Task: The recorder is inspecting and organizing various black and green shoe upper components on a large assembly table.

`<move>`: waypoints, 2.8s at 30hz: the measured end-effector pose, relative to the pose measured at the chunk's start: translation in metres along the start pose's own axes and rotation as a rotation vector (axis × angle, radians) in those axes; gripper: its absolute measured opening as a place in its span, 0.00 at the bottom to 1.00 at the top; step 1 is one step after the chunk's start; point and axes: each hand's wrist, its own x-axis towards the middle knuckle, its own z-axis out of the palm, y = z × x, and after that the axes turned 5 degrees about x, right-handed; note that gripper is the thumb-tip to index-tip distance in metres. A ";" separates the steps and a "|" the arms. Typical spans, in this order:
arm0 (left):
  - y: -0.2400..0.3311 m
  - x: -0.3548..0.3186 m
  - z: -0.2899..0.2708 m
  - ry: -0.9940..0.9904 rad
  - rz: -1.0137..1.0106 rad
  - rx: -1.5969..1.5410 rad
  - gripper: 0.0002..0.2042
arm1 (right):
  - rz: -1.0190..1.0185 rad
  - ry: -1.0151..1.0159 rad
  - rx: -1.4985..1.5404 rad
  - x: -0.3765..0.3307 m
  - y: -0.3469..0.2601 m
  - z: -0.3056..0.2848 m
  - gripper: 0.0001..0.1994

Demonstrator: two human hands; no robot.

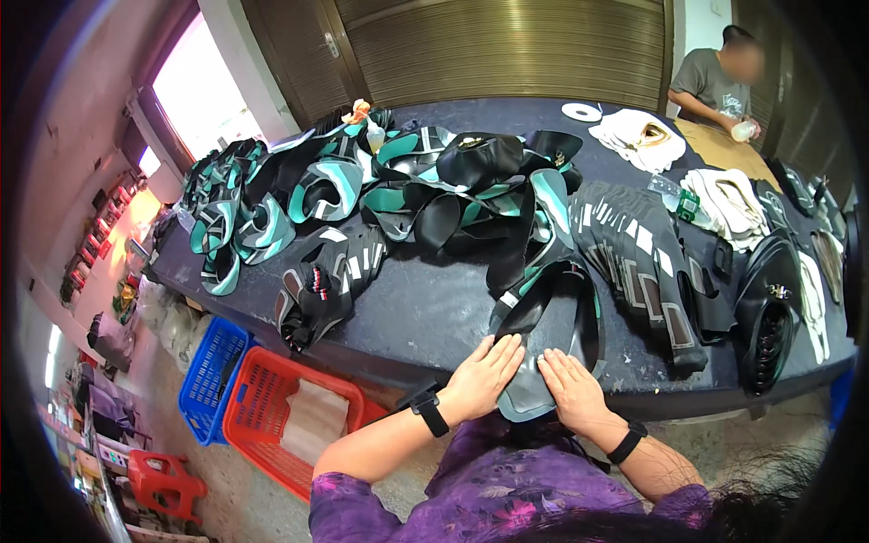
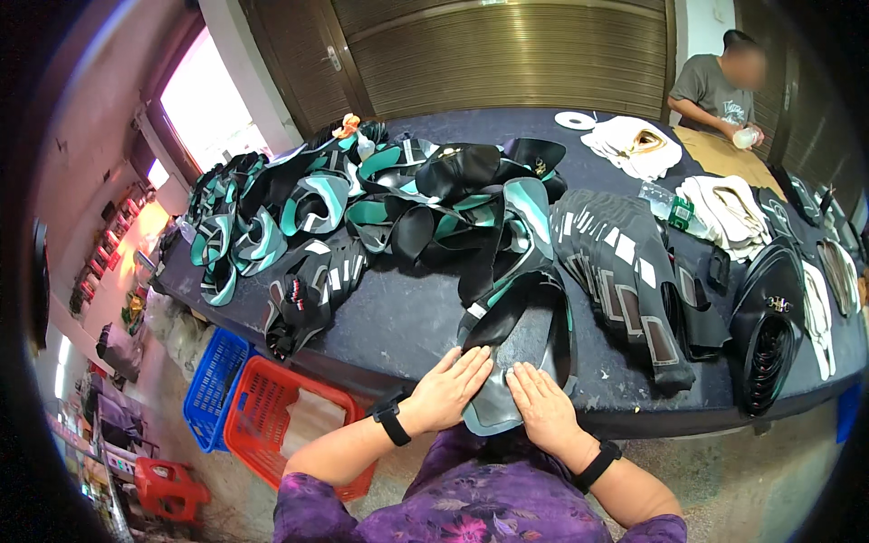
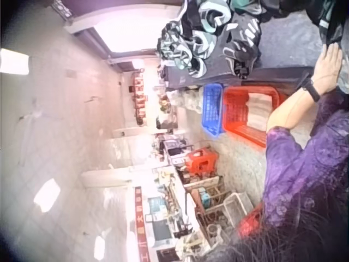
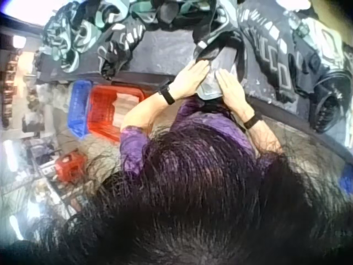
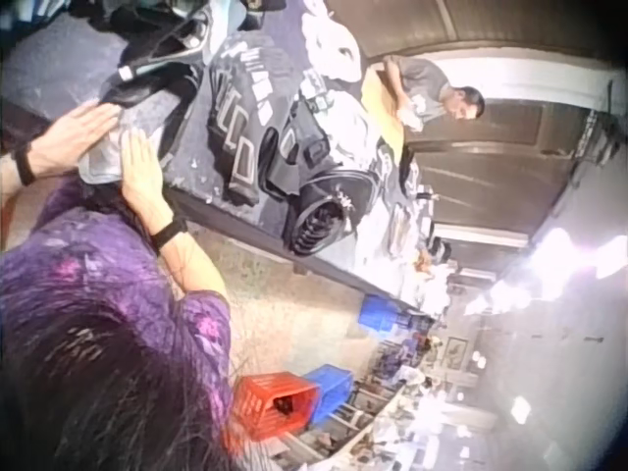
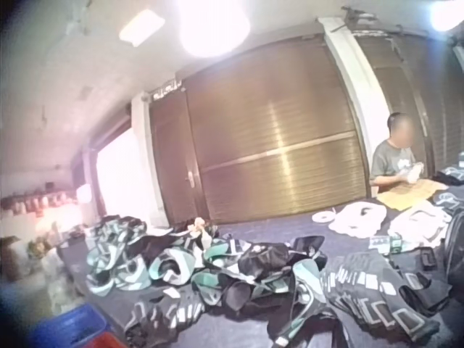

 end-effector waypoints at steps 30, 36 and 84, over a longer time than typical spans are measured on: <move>-0.004 0.069 -0.015 -0.139 0.250 -0.015 0.31 | 0.271 -0.016 -0.009 -0.028 0.031 -0.031 0.38; 0.000 0.069 -0.003 -0.015 0.395 -0.136 0.22 | 0.175 -0.067 0.130 -0.026 0.031 -0.032 0.41; -0.033 0.005 -0.013 0.332 0.308 -0.175 0.10 | -0.107 -0.084 -0.088 0.059 -0.021 -0.020 0.11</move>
